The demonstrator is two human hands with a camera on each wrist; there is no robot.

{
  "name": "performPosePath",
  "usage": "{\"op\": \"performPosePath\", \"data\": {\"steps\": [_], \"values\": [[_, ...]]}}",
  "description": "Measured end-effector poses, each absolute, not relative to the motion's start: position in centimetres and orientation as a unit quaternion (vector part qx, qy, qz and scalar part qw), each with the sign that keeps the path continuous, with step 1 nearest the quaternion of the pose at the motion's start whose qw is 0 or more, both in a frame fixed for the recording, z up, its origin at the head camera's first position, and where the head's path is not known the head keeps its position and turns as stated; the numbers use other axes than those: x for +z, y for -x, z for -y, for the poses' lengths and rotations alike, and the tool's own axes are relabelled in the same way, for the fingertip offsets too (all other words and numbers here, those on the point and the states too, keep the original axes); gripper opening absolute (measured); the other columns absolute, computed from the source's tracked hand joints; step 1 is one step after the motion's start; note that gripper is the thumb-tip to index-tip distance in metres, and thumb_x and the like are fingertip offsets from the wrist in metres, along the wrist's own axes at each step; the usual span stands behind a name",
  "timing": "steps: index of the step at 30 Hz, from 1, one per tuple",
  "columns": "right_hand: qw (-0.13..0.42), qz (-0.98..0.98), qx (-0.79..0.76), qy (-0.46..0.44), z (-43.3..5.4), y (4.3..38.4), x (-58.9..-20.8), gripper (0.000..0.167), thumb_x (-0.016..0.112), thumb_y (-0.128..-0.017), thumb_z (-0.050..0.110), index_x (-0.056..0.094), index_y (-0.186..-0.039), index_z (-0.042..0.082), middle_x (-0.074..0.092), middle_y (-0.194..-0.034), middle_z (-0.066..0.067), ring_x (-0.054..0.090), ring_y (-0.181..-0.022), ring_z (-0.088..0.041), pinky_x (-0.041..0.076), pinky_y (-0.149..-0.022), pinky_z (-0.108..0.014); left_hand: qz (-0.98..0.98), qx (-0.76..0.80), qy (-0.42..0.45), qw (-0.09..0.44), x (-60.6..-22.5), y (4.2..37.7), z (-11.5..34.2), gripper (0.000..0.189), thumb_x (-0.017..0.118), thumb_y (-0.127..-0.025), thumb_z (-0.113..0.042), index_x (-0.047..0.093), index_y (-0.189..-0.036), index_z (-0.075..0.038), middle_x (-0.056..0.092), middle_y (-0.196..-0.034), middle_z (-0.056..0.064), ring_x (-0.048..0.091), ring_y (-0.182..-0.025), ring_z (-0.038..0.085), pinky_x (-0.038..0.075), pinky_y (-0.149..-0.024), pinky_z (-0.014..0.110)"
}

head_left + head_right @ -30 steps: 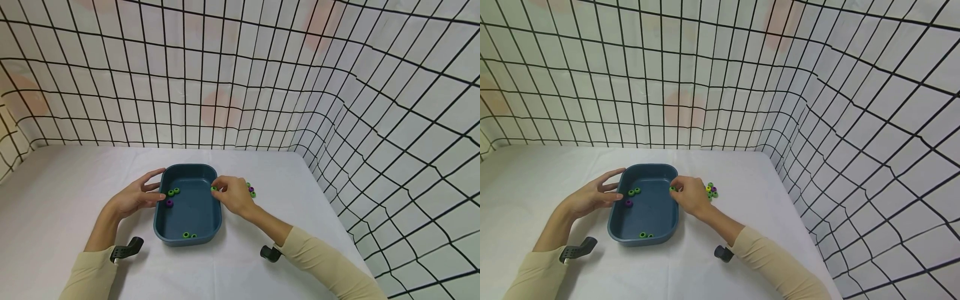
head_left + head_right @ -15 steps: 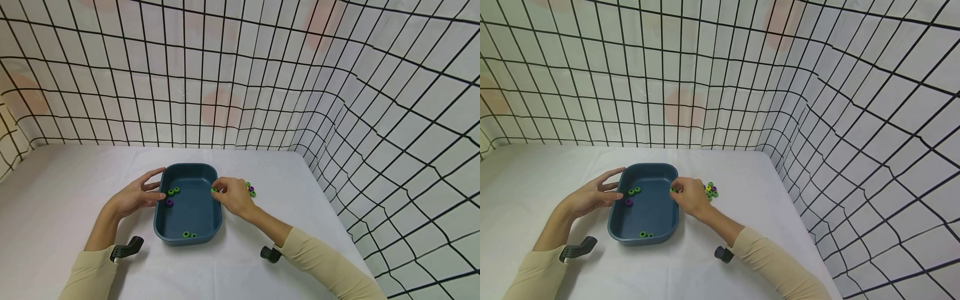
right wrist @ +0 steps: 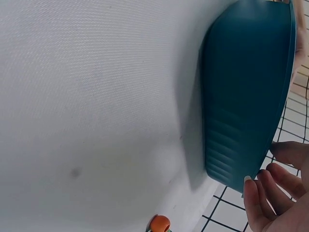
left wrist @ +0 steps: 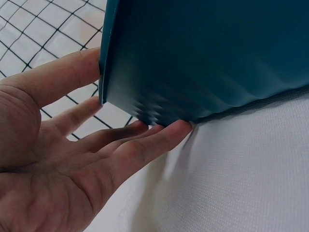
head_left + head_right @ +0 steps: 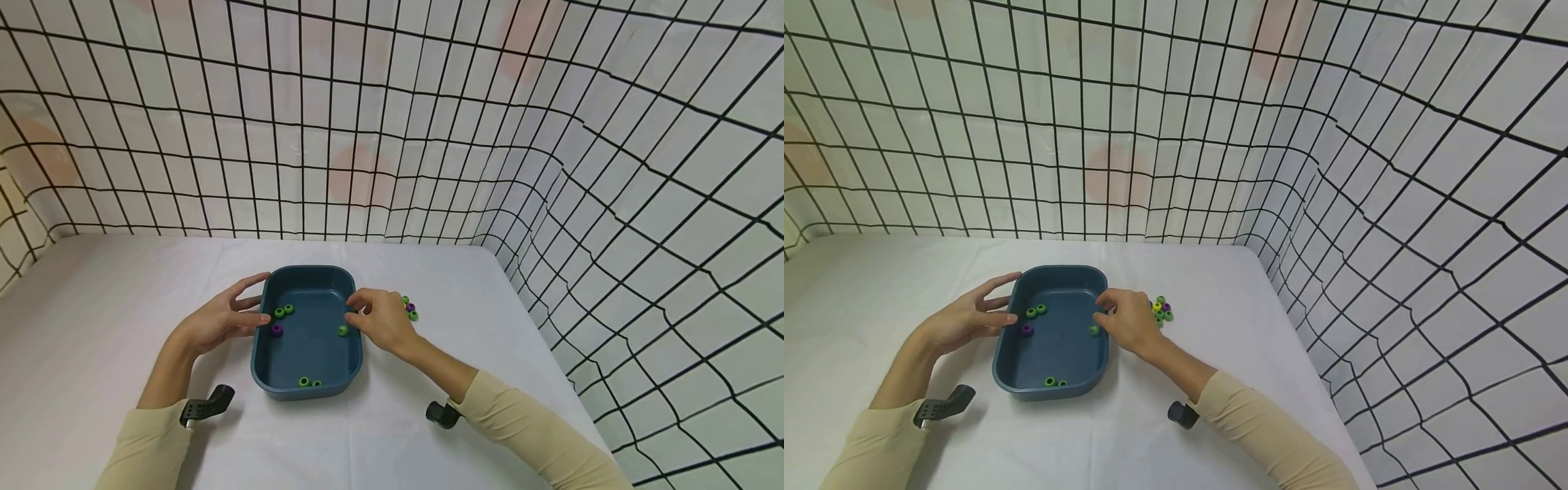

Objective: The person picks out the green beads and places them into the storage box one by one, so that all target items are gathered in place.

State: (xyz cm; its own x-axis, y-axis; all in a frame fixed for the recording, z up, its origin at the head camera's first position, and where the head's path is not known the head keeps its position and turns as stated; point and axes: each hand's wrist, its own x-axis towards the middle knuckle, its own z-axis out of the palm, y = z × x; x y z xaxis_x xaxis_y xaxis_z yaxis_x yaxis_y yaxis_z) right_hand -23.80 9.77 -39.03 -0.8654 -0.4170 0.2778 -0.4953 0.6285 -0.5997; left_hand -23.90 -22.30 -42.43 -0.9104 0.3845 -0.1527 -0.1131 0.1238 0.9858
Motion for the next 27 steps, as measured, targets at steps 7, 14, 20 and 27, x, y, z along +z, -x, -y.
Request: {"op": "performPosePath", "data": {"steps": [7,14,20,27], "values": [[0.059,0.903,0.344,-0.250,-9.7,23.7,-39.0,0.019,0.075,-0.089,0.016,0.076,-0.105,0.006,0.078,-0.095,-0.005,0.068,-0.083,-0.019,0.054,-0.068,-0.025,-0.715,0.665,-0.097,0.192,-42.4,23.8,22.4,0.098,0.073,-0.091,-0.009,0.008,-0.165,-0.021,0.014,-0.165,0.032,0.045,-0.137,0.054,0.054,-0.099,0.049],[0.071,0.904,0.351,-0.234,-10.2,24.0,-39.1,0.021,0.075,-0.090,0.018,0.076,-0.107,0.005,0.077,-0.094,-0.009,0.069,-0.084,-0.021,0.055,-0.066,-0.027,-0.713,0.667,-0.093,0.195,-42.4,23.8,22.4,0.098,0.073,-0.091,-0.010,0.009,-0.164,-0.022,0.015,-0.165,0.031,0.048,-0.136,0.051,0.056,-0.098,0.045],[0.098,0.909,0.347,-0.210,-11.5,24.6,-39.4,0.016,0.074,-0.091,0.019,0.077,-0.102,0.008,0.077,-0.086,-0.007,0.069,-0.078,-0.018,0.056,-0.068,-0.030,-0.714,0.666,-0.091,0.196,-42.2,23.8,22.3,0.099,0.073,-0.091,-0.010,0.009,-0.165,-0.023,0.013,-0.166,0.031,0.045,-0.138,0.052,0.056,-0.098,0.045],[0.093,0.908,0.366,-0.184,-13.4,24.9,-39.7,0.019,0.074,-0.089,0.013,0.075,-0.104,0.002,0.075,-0.082,-0.008,0.069,-0.068,-0.017,0.057,-0.067,-0.030,-0.717,0.662,-0.092,0.196,-42.1,23.8,22.4,0.098,0.073,-0.092,-0.011,0.009,-0.165,-0.023,0.013,-0.166,0.031,0.044,-0.139,0.053,0.055,-0.100,0.047]]}}
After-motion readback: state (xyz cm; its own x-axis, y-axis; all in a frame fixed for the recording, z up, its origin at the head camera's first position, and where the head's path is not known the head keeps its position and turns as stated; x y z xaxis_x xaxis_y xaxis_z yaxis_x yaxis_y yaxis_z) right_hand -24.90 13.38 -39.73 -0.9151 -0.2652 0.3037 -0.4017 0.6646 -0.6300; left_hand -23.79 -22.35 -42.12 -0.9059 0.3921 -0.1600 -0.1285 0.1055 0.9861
